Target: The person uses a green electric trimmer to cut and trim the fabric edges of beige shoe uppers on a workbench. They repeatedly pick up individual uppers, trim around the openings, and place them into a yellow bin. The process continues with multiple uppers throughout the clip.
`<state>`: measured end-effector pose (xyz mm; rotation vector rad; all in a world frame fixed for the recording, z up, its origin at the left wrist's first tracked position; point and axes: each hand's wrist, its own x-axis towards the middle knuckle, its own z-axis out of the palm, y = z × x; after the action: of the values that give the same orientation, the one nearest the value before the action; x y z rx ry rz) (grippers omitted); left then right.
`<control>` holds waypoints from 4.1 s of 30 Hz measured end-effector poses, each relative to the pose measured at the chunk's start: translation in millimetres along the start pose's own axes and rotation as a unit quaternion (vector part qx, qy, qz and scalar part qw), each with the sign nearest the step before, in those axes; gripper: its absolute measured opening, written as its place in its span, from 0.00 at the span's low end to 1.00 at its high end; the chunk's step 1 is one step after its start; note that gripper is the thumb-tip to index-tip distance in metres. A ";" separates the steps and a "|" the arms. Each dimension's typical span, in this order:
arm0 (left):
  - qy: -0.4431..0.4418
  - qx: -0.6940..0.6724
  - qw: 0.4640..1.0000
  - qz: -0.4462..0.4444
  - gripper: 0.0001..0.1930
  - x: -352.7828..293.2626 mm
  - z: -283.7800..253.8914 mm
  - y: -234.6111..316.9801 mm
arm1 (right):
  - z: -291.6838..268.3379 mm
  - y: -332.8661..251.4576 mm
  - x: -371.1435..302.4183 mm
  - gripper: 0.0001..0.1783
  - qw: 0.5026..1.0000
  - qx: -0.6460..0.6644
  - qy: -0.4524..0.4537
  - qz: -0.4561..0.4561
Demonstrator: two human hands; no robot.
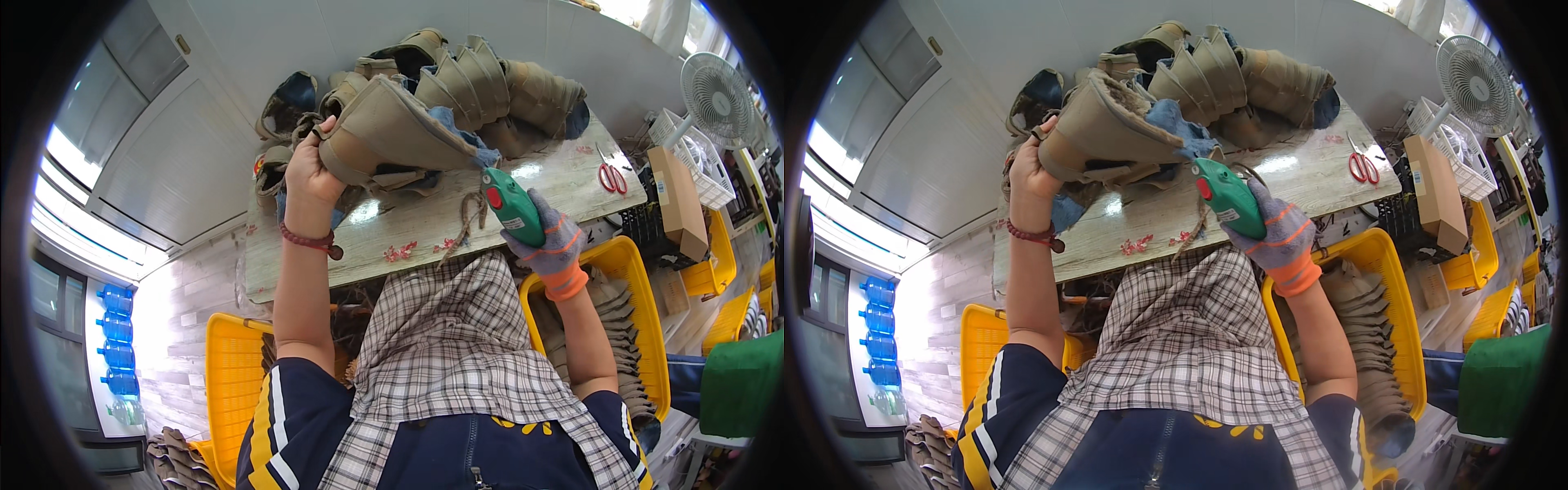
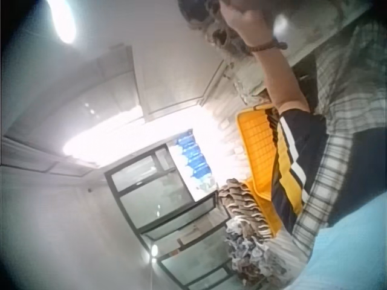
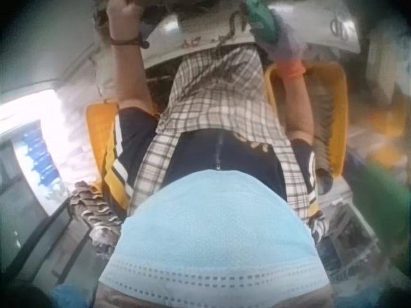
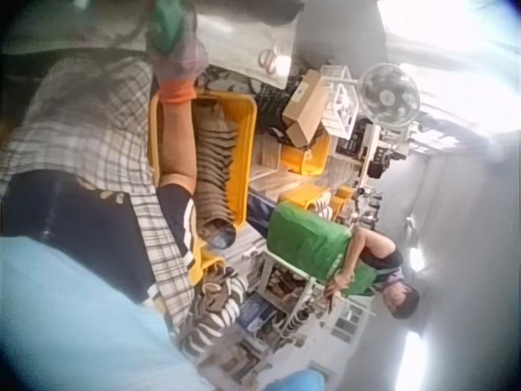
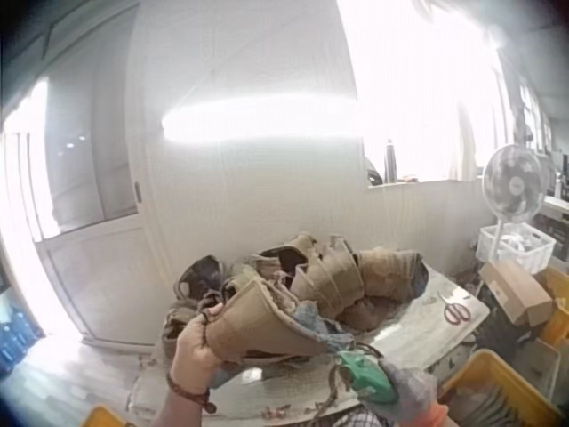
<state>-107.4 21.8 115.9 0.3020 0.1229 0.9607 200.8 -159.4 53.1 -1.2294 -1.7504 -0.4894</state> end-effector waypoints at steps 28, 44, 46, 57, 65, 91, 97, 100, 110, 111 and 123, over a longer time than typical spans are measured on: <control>-0.106 0.244 0.950 0.162 0.21 -40.3 23.1 -76.2 | 11.6 -39.1 5.8 0.34 0.914 0.328 -0.044 0.234; -0.060 0.731 0.580 0.356 0.07 -51.8 -12.9 -91.0 | 14.1 -52.1 19.0 0.33 0.893 0.348 -0.044 0.282; -0.079 0.772 0.512 0.369 0.09 -52.9 -14.6 -92.0 | 11.6 -53.4 21.2 0.33 0.893 0.344 -0.041 0.286; -0.122 0.874 0.280 0.378 0.18 -63.6 -33.2 -98.3 | 1.3 -52.5 33.1 0.25 0.821 0.420 -0.040 0.385; 0.002 0.871 0.311 0.381 0.21 39.5 -11.5 -13.7 | -7.2 -27.1 19.7 0.20 0.819 0.381 0.013 0.429; 0.041 0.272 0.935 0.224 0.14 -53.7 1.4 34.7 | 32.6 -13.9 -21.2 0.30 0.908 0.230 -0.105 0.335; 0.032 0.075 0.987 0.140 0.12 -85.8 -14.9 70.4 | 37.7 -34.7 2.1 0.34 0.992 0.118 -0.021 0.043; 0.081 0.037 0.986 0.140 0.12 -81.5 -24.6 60.7 | 37.8 -30.0 0.8 0.37 0.998 0.069 -0.007 -0.006; 0.039 -0.028 0.996 0.073 0.13 -62.5 -45.4 39.7 | 27.5 -25.7 -6.4 0.37 0.999 0.023 -0.036 -0.033; 0.028 -0.028 0.997 0.070 0.14 -62.1 -45.4 35.8 | 27.6 -26.2 -6.4 0.37 0.998 0.032 -0.035 -0.031; 0.096 -0.019 0.991 0.086 0.13 -65.1 -33.5 10.0 | 30.6 -41.2 5.9 0.35 0.996 0.077 -0.037 -0.019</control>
<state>-160.2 -19.7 85.1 0.1872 0.2576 1.1618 149.9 -151.2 49.7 -1.1193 -1.8406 -0.3292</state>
